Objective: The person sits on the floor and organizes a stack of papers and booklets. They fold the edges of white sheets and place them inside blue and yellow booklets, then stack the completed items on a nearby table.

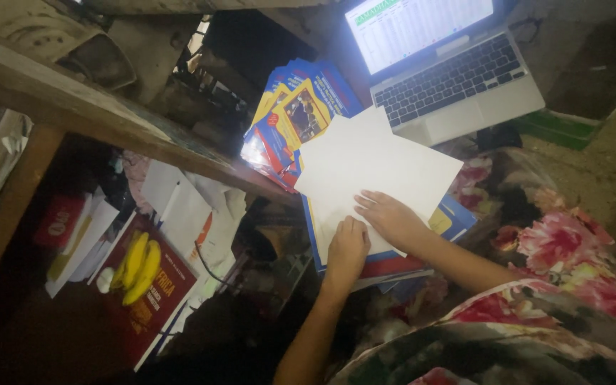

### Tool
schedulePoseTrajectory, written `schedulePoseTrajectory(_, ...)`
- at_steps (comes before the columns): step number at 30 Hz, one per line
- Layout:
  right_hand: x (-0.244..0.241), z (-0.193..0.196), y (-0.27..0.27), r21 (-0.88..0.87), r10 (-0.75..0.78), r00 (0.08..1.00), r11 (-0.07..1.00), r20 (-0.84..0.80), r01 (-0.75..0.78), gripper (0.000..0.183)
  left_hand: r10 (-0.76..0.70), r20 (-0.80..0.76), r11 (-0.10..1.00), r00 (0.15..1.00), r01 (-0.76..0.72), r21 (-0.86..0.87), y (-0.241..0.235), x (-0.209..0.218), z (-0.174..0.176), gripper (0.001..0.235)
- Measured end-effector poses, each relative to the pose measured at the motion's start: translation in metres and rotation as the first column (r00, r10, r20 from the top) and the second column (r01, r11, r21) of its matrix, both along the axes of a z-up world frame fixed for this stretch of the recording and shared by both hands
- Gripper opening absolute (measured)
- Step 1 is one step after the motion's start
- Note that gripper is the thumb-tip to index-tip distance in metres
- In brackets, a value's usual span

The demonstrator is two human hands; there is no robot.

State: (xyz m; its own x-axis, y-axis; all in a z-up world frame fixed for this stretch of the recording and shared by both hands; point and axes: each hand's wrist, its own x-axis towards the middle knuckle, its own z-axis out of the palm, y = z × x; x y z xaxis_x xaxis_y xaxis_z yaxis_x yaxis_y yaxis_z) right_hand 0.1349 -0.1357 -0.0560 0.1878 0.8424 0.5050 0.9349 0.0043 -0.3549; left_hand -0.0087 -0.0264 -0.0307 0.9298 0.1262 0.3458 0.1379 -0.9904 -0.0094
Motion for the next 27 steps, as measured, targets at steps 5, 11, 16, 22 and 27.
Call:
schedulePoseTrajectory(5,-0.001,-0.006,0.001,-0.019,-0.029,0.997,0.999,0.072,0.031,0.037,-0.026,0.025,0.992,0.999,0.029,-0.124,-0.001,-0.007,-0.001,0.020)
schedulePoseTrajectory(11,0.003,-0.005,-0.001,0.015,-0.013,0.995,1.000,0.098,0.011,0.035,0.051,0.019,0.907,0.999,-0.038,-0.419,-0.010,-0.015,0.039,0.010)
schedulePoseTrajectory(16,0.000,0.008,-0.006,0.042,-0.016,1.000,0.999,0.020,0.015,0.036,0.090,0.059,0.906,0.994,-0.057,-0.419,-0.010,-0.012,0.030,0.012)
schedulePoseTrajectory(22,0.000,0.006,-0.003,-0.058,-0.002,1.000,0.998,0.007,0.002,0.038,0.054,-0.038,0.937,0.998,-0.063,-0.342,-0.014,-0.008,0.045,0.003)
schedulePoseTrajectory(27,-0.002,0.022,-0.007,-0.128,-0.004,1.000,0.992,-0.030,0.000,0.036,-0.022,-0.115,0.990,0.993,0.006,-0.140,-0.012,-0.005,0.051,0.006)
